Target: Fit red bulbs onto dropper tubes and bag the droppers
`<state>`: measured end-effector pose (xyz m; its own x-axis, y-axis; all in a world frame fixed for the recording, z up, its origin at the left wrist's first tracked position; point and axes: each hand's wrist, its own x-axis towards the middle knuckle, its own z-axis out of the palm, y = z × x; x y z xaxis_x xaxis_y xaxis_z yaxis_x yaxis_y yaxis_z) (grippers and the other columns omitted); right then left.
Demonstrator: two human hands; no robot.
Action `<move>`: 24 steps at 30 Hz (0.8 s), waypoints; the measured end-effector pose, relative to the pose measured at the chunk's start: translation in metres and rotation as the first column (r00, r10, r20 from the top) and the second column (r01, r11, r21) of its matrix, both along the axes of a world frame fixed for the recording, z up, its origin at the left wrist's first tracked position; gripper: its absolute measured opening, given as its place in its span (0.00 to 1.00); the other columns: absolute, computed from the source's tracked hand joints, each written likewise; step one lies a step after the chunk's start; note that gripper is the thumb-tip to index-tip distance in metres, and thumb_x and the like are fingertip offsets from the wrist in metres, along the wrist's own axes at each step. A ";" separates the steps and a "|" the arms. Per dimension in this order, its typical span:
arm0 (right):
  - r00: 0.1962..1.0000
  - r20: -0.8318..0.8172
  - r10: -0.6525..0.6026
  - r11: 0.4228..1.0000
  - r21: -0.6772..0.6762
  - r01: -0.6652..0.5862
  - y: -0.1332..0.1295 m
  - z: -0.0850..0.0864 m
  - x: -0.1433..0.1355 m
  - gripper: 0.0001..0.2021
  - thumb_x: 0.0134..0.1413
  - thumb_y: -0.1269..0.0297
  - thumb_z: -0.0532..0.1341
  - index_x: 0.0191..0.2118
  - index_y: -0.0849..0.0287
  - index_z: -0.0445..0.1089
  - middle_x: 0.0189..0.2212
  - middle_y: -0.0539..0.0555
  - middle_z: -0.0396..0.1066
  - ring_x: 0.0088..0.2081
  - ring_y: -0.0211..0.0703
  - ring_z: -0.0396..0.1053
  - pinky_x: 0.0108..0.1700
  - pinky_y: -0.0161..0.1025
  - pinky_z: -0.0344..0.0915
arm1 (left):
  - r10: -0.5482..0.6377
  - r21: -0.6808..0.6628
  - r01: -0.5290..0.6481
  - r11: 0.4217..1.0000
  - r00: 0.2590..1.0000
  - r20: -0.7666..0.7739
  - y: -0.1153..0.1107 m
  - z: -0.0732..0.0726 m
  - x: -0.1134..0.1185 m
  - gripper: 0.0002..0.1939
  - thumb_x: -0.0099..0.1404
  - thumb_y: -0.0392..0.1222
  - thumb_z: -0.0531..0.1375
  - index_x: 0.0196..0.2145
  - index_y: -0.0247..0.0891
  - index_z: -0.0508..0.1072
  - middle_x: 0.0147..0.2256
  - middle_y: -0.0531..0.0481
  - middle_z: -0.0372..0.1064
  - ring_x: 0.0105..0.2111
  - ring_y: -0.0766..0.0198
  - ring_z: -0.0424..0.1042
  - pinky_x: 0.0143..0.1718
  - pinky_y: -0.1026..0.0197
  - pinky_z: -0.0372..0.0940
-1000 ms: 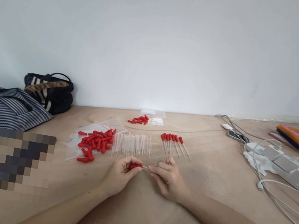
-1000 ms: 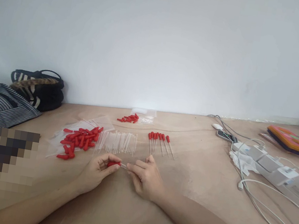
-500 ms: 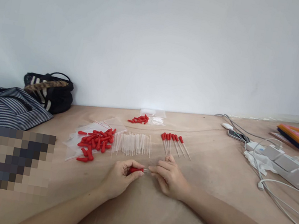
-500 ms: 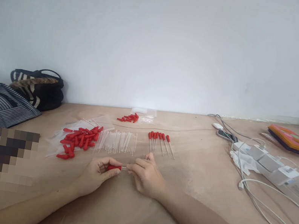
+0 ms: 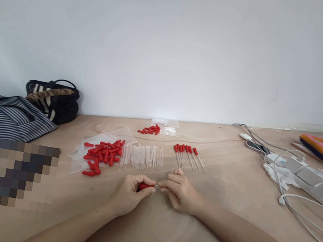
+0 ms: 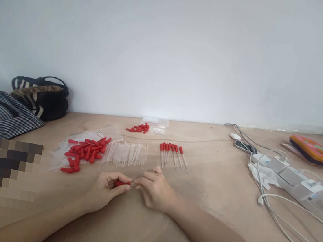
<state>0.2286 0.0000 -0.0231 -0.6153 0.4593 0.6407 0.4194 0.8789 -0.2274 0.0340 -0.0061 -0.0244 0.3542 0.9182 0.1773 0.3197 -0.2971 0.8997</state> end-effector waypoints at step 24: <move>0.459 0.159 -0.874 0.387 -0.345 0.855 0.064 -0.005 0.086 0.12 0.47 0.73 0.50 0.28 0.63 0.71 0.29 0.60 0.69 0.36 0.47 0.66 0.36 0.37 0.55 | 0.481 0.605 -0.047 0.795 0.657 -0.581 0.046 0.048 -0.097 0.14 0.57 0.49 0.54 0.32 0.38 0.74 0.35 0.46 0.69 0.37 0.55 0.66 0.40 0.54 0.59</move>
<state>0.3148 0.0645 -0.0279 0.2640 0.9040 0.3363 0.8896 -0.0935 -0.4470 -0.0635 0.0395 0.0240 0.3225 0.8349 0.4461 0.9013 -0.4148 0.1250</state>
